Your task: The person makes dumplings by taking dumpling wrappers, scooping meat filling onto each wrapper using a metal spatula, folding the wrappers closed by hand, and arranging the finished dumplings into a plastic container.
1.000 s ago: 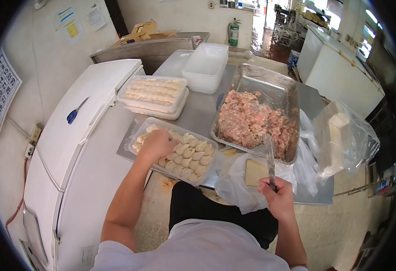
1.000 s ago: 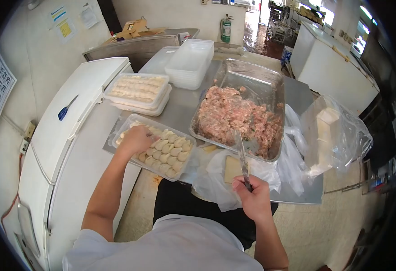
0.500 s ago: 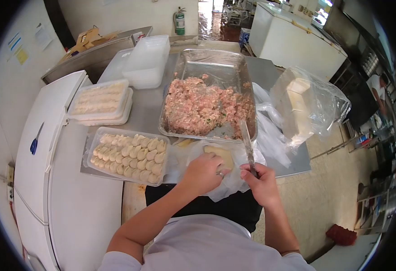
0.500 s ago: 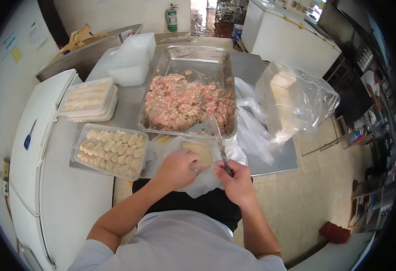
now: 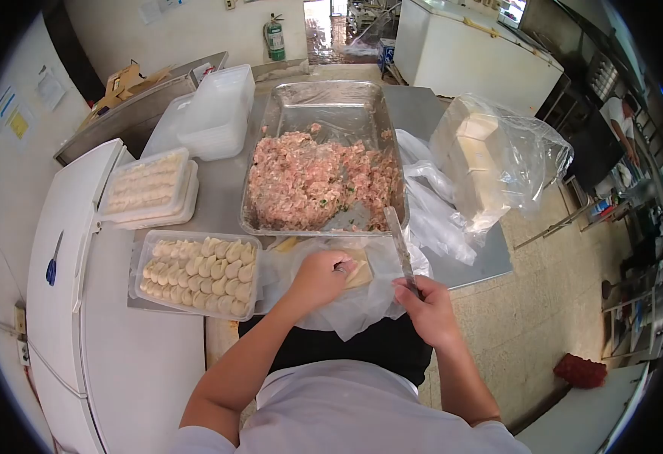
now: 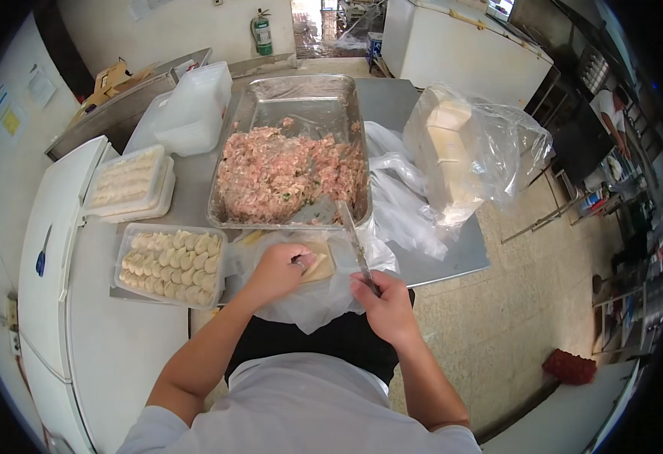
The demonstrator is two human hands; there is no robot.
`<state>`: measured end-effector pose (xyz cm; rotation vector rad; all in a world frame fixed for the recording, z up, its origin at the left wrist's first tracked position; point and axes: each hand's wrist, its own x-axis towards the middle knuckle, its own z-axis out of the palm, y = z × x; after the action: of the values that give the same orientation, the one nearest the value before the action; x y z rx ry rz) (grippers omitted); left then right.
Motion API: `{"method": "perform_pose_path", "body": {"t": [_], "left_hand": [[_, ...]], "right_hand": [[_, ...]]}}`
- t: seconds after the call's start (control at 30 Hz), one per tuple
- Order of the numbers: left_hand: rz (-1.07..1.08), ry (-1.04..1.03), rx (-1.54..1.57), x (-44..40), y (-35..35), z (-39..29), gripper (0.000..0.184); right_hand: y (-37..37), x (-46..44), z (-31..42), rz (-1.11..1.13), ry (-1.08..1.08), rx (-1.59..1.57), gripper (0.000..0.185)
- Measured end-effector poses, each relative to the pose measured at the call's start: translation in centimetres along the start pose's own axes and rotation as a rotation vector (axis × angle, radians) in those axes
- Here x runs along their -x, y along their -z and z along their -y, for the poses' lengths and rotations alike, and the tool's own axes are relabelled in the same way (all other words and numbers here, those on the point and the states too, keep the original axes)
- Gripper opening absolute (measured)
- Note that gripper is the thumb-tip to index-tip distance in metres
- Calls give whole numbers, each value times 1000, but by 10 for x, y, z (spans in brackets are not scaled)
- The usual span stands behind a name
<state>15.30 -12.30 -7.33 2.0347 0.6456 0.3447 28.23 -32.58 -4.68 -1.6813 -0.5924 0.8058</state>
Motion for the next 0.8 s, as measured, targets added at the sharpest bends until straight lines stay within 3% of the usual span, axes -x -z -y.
{"method": "perform_pose_path", "body": {"t": [0.27, 0.37, 0.43, 0.53, 0.63, 0.8], "left_hand": [[-95, 38, 123, 15, 2, -9, 15], [-175, 64, 170, 22, -2, -6, 12], [-264, 95, 259, 22, -3, 0, 11], [-363, 63, 294, 26, 9, 3, 10], [-346, -89, 329, 31, 13, -4, 10], [-326, -125, 274, 33, -1, -6, 10]], "right_hand": [[-36, -28, 15, 106, -32, 85, 16], [-51, -40, -1, 77, 91, 2, 19], [-52, -41, -3, 48, 31, -9, 18], [-50, -39, -4, 17, -18, 11, 16], [-55, -32, 17, 69, -27, -60, 14], [-62, -37, 13, 80, -9, -83, 13]]}}
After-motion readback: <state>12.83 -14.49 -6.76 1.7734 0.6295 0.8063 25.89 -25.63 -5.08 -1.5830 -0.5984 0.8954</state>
